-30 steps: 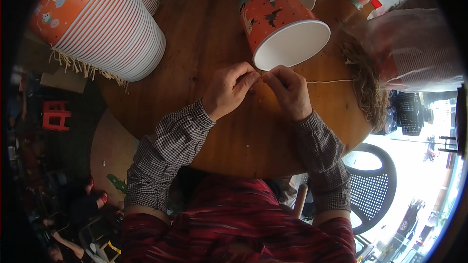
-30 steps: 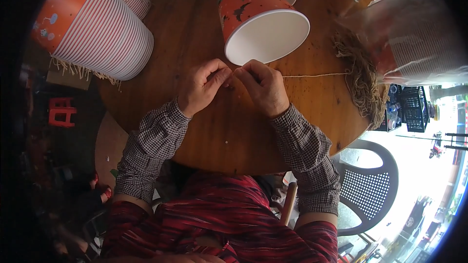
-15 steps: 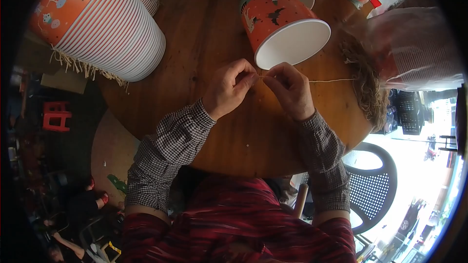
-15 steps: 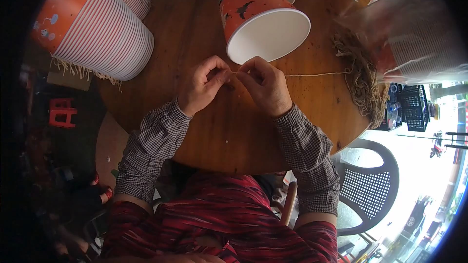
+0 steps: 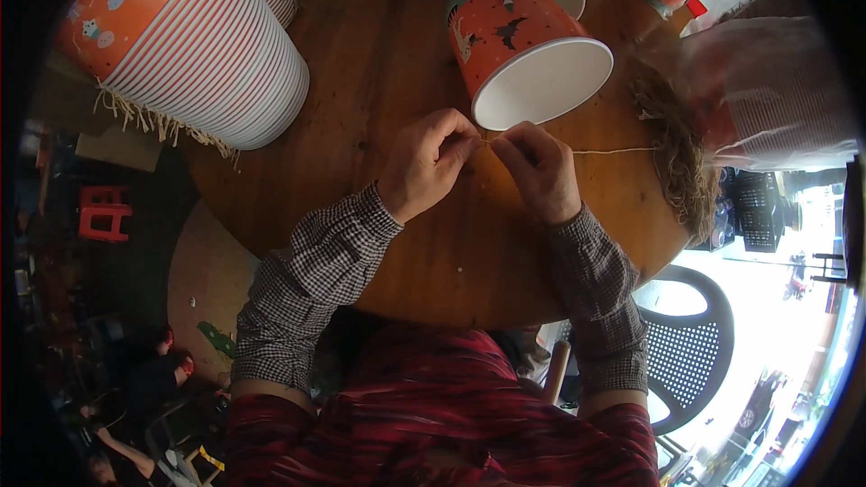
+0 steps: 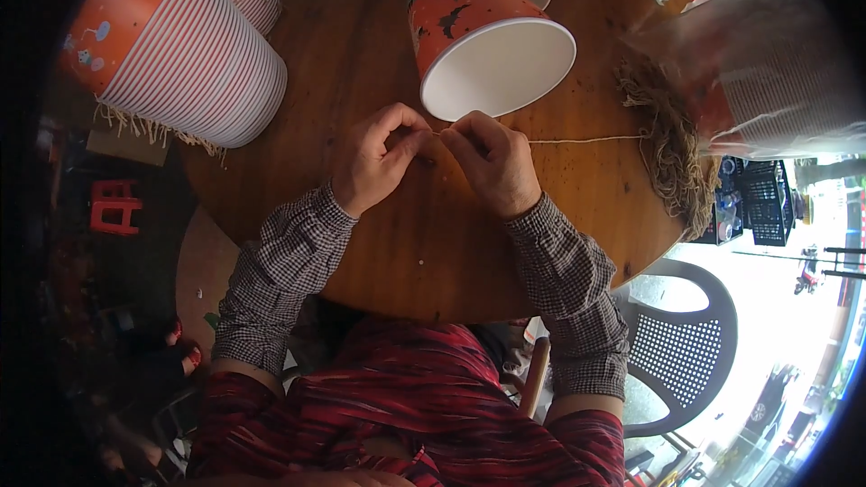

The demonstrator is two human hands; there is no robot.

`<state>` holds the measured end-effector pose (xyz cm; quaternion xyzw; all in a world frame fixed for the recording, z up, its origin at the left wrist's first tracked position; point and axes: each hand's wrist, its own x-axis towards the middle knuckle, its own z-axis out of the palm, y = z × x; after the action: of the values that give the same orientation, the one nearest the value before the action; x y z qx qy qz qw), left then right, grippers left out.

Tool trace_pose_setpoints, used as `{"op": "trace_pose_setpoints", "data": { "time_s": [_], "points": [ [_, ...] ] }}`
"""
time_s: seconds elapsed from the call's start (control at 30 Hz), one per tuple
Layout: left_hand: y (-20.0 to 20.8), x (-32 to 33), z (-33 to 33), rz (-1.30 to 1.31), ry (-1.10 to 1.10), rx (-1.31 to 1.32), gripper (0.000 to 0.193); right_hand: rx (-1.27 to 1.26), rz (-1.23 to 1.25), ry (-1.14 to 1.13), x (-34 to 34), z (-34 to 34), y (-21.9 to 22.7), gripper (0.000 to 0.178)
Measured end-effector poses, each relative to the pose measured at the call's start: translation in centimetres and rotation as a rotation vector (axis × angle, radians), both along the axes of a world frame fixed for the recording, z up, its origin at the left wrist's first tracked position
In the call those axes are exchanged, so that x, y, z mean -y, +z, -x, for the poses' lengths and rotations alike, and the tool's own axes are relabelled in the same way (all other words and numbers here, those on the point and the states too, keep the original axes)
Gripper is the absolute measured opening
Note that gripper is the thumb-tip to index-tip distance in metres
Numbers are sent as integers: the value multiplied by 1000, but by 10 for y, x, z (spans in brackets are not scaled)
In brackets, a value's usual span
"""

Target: Attaching string handles to decorative paper buckets for packaging.

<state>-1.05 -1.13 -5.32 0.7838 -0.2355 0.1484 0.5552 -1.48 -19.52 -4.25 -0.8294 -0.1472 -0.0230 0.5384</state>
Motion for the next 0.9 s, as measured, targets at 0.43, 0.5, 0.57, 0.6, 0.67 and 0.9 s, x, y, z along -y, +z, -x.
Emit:
{"op": "trace_pose_setpoints", "data": {
  "time_s": [0.43,0.5,0.57,0.6,0.67,0.9],
  "points": [
    [1,-6,-3,104,-4,-182,14,9,-118,-43,10,-6,1,8],
    [5,-6,-1,181,-59,-323,23,28,-94,-25,9,-6,3,8],
    [10,-8,1,258,-108,-462,32,39,-93,1,8,-4,7,8],
    [12,-7,1,246,-132,-516,39,39,-93,0,8,-3,7,8],
    [12,-7,2,234,-159,-571,46,33,-45,12,9,-3,5,8],
    [-1,-1,2,192,-237,-578,40,7,-46,89,6,-2,2,10]
  ]
}}
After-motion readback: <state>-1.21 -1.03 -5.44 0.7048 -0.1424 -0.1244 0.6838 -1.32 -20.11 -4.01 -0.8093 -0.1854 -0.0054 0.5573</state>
